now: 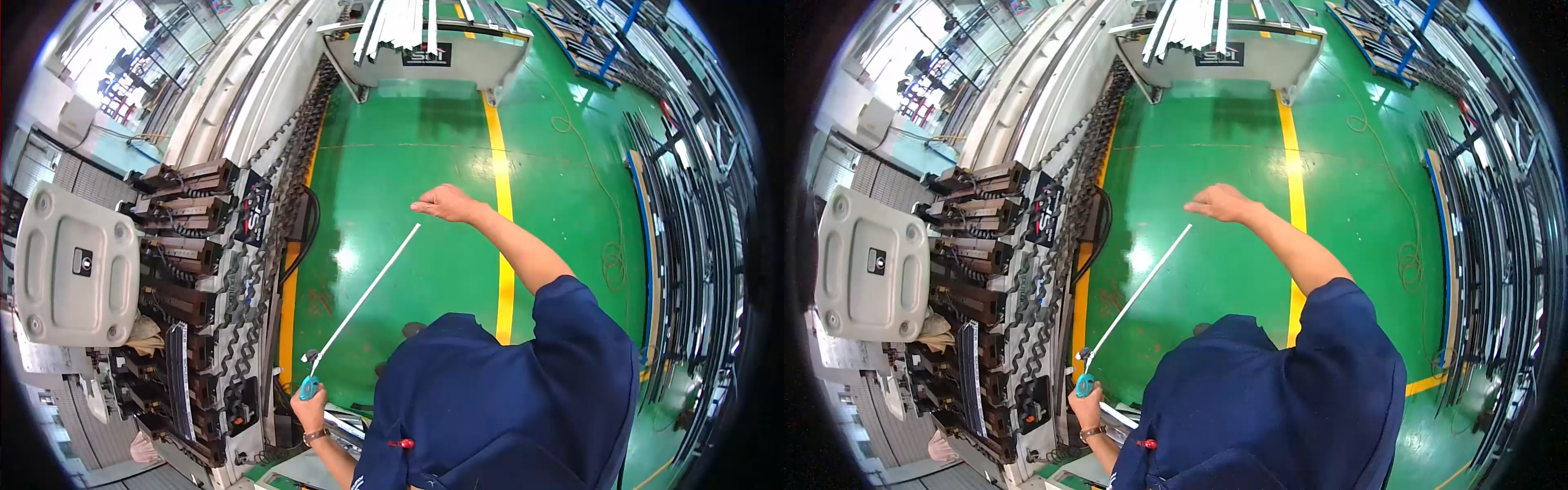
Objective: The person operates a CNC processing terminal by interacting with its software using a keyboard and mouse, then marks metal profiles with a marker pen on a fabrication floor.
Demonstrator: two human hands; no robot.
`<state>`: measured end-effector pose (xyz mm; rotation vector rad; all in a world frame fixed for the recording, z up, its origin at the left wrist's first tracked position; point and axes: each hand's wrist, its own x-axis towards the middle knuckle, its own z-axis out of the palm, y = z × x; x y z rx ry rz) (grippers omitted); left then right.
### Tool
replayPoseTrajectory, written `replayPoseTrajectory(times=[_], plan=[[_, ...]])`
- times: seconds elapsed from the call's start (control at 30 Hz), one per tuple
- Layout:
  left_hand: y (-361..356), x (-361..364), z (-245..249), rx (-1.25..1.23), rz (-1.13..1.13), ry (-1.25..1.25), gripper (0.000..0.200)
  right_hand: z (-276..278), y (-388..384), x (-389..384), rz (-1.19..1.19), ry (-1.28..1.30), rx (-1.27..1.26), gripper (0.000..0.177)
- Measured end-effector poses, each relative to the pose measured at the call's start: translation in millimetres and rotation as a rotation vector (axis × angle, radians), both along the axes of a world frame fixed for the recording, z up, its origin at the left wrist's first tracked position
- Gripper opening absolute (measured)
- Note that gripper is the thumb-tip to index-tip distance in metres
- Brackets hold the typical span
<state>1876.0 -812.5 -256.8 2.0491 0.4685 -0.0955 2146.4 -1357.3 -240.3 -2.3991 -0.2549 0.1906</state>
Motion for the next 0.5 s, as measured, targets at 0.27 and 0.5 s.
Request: replayPoseTrajectory(times=[0.27,0.5], plan=[[-15.9,12.7,20.4,0.013,0.03,0.045,0.019,-18.0,0.5,-10.8,0.037,-0.098,-0.135,0.041],[-9.9,12.5,18.6,-0.049,-0.063,0.104,0.015,-23.8,-5.4,-1.6,0.123,-0.159,-0.395,0.038]])
